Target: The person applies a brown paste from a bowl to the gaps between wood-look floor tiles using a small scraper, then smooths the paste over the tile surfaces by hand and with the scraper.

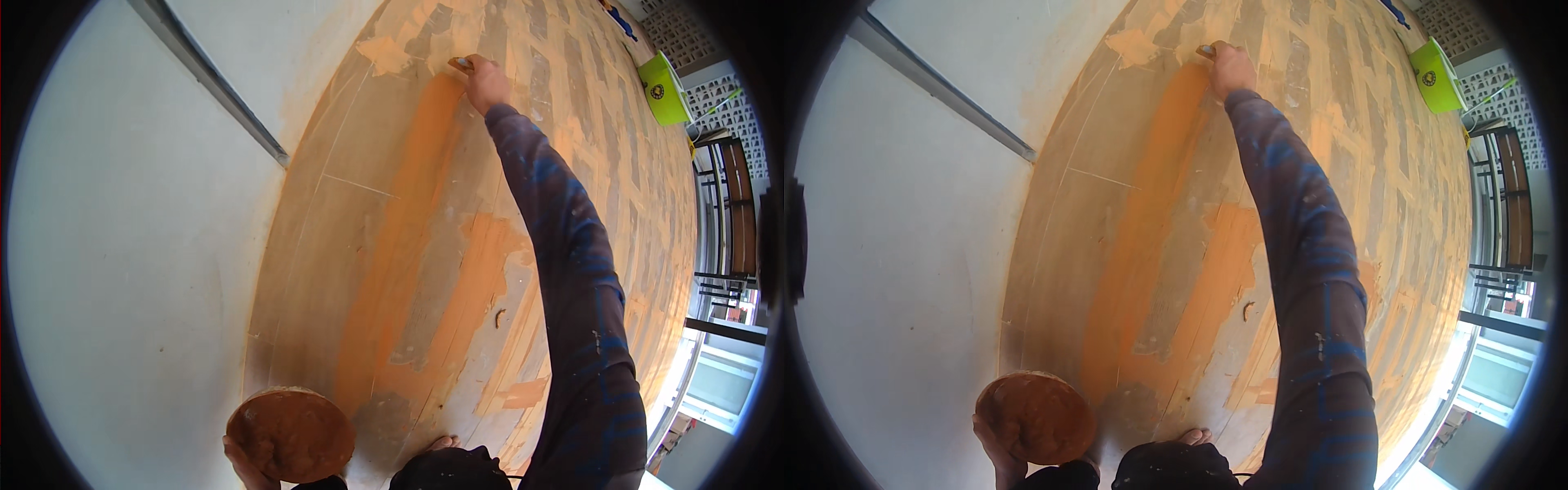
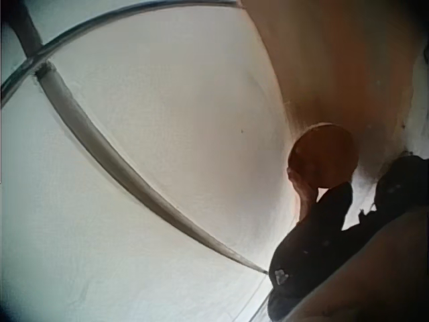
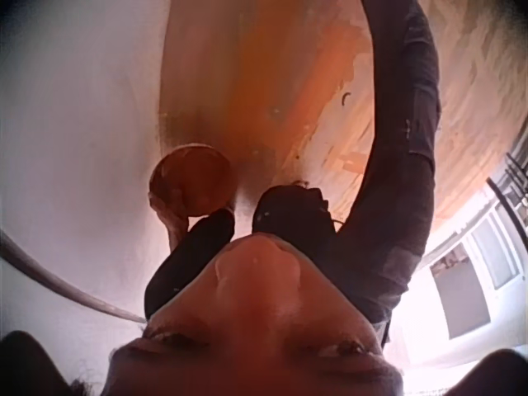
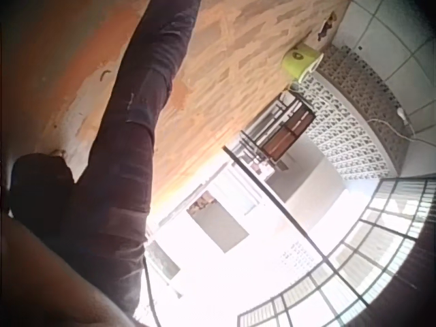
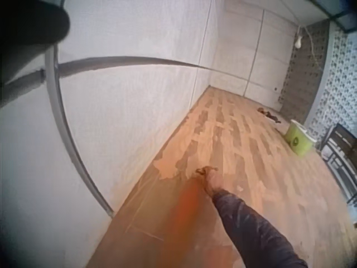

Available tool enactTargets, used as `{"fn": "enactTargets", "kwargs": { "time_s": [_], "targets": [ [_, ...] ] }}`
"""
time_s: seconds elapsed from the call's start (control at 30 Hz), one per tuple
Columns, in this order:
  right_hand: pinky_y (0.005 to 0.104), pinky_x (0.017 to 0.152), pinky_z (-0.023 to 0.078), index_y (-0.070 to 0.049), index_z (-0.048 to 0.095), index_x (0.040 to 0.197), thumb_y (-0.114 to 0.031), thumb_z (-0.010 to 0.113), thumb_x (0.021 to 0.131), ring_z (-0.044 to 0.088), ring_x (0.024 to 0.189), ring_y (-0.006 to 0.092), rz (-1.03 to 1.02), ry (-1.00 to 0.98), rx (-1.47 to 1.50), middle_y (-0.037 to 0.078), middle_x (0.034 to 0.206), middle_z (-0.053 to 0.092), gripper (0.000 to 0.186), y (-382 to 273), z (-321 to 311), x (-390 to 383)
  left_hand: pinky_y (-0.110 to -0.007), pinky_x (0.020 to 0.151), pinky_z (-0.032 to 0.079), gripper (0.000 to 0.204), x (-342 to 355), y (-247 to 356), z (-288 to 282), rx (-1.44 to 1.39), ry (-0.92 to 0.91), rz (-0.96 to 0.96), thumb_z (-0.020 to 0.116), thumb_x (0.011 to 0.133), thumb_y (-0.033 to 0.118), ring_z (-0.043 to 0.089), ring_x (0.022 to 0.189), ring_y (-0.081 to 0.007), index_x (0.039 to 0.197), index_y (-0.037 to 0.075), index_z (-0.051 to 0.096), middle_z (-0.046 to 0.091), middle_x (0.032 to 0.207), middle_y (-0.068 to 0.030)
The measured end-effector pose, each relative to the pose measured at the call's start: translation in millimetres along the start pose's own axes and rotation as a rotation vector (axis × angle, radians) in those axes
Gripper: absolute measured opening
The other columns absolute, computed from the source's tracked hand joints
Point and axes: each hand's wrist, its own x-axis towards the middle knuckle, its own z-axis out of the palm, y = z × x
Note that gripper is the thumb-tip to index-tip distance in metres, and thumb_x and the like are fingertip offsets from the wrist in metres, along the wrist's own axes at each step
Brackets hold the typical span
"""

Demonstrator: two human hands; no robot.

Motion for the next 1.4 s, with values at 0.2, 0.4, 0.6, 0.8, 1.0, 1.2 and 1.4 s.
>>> {"fn": "enactTargets", "kwargs": {
  "time_s": [0.2,0.4,0.6,0.8,1.0,1.2,1.4],
  "targets": [
    [0.0479,0.086,0.053,-0.003,0.065,0.100,-0.002,0.054,0.085,0.063,0.102,0.0394,-0.268,-0.101,0.047,0.018,0.100,0.069,0.018,-59,4,-109,-0.043,0.106,0.047,0.057,-3,3,-4,-0.130,0.031,-0.047,0.030,0.112,0.044,0.055,0.125,-0.0254,0.140,0.000,0.051,0.057,0.134,-0.0142],
    [0.0451,0.103,0.050,0.001,0.059,0.133,-0.008,0.061,0.081,0.060,0.118,0.0382,-0.487,-0.652,0.530,0.020,0.123,0.065,0.052,-166,-109,-334,-0.044,0.110,0.045,0.055,-1,4,2,-0.255,-0.011,-0.066,0.034,0.111,0.045,0.052,0.129,-0.0259,0.143,0.002,0.048,0.053,0.139,-0.0143],
    [0.0498,0.069,0.051,0.000,0.070,0.104,-0.007,0.067,0.090,0.063,0.078,0.0438,0.042,-0.056,0.441,0.024,0.083,0.065,0.016,-62,-75,-194,-0.045,0.111,0.044,0.064,12,17,18,-0.093,-0.112,0.016,0.033,0.110,0.053,0.051,0.132,-0.0276,0.147,0.003,0.044,0.051,0.143,-0.0136],
    [0.0449,0.078,0.057,-0.006,0.076,0.109,-0.013,0.073,0.086,0.071,0.086,0.0404,0.145,0.293,0.048,0.021,0.094,0.073,0.024,114,-30,-27,-0.045,0.111,0.044,0.074,46,50,59,-0.347,-0.155,-0.024,0.033,0.107,0.062,0.052,0.132,-0.0294,0.147,0.001,0.046,0.054,0.142,-0.0152],
    [0.0469,0.083,0.057,-0.009,0.078,0.107,-0.010,0.067,0.086,0.070,0.094,0.0400,0.104,0.098,-0.145,0.021,0.099,0.074,0.023,126,-1,-50,-0.047,0.112,0.043,0.053,5,39,6,-0.066,-0.030,0.035,0.046,0.107,0.035,0.052,0.133,-0.0313,0.148,0.002,0.046,0.053,0.146,-0.0189],
    [0.0505,0.084,0.055,-0.008,0.076,0.104,-0.012,0.063,0.091,0.069,0.095,0.0429,0.003,-0.110,0.062,0.023,0.099,0.073,0.019,91,-46,-52,-0.051,0.111,0.044,0.058,-29,-24,-103,0.634,-0.008,0.574,0.067,0.100,0.008,0.049,0.133,-0.0350,0.152,0.005,0.041,0.048,0.150,-0.0204],
    [0.0478,0.083,0.056,-0.007,0.076,0.111,-0.014,0.067,0.088,0.070,0.096,0.0407,0.044,0.030,-0.158,0.021,0.104,0.074,0.026,200,-12,33,-0.050,0.111,0.044,0.056,-31,-10,-28,0.153,0.113,-0.065,0.065,0.100,0.013,0.050,0.132,-0.0345,0.151,0.005,0.042,0.049,0.149,-0.0201]
  ]
}}
